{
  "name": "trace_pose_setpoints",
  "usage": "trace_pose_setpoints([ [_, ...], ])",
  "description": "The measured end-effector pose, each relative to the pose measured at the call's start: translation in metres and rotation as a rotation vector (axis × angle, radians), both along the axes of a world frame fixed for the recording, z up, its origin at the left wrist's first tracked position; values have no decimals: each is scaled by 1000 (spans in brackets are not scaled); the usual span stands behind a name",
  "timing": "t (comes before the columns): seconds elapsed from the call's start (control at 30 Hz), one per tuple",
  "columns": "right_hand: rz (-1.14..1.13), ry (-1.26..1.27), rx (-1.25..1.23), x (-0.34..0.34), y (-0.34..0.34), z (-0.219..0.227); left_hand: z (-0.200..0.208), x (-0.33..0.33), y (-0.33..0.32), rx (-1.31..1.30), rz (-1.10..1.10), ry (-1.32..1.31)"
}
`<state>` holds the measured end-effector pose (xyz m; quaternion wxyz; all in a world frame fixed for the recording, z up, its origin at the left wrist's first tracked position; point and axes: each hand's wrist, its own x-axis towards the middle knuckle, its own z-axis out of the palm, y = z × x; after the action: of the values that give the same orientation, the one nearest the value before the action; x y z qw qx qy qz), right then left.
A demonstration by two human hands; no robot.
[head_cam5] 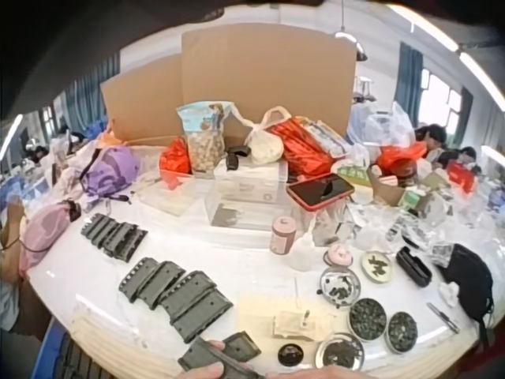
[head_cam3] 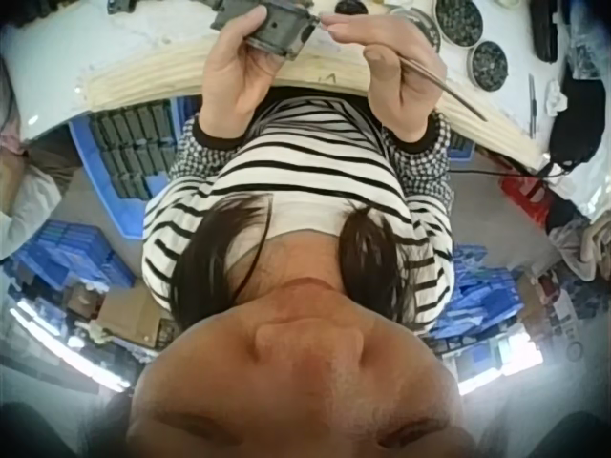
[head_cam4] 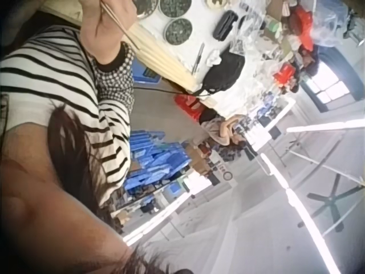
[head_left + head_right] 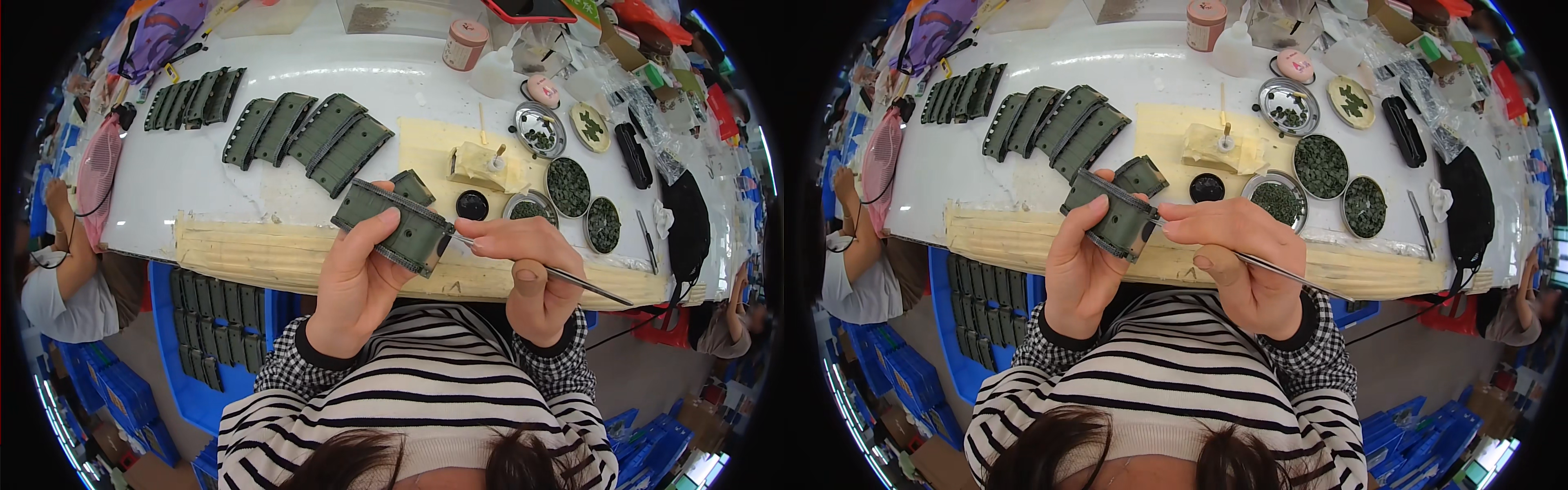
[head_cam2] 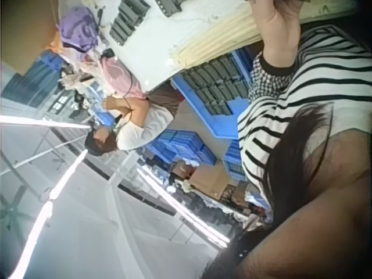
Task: Assemble small components of miniature toy tanks using tweezers and adhesive.
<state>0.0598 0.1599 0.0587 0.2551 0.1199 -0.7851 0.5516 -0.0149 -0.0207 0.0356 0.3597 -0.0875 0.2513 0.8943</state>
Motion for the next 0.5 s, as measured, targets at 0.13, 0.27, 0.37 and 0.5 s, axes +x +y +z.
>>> trace_pose_setpoints([
  [0.13,5,-25,19,-1,1,1,-1,0,-1,-18,-11,19],
  [0.27,6,-37,23,0,1,2,-2,0,0,-33,-15,16],
  [0.37,10,-37,28,-1,0,2,-2,0,0,-38,-12,23],
  [0.5,13,-38,39,-1,1,3,-3,-1,-1,-34,-22,22],
])
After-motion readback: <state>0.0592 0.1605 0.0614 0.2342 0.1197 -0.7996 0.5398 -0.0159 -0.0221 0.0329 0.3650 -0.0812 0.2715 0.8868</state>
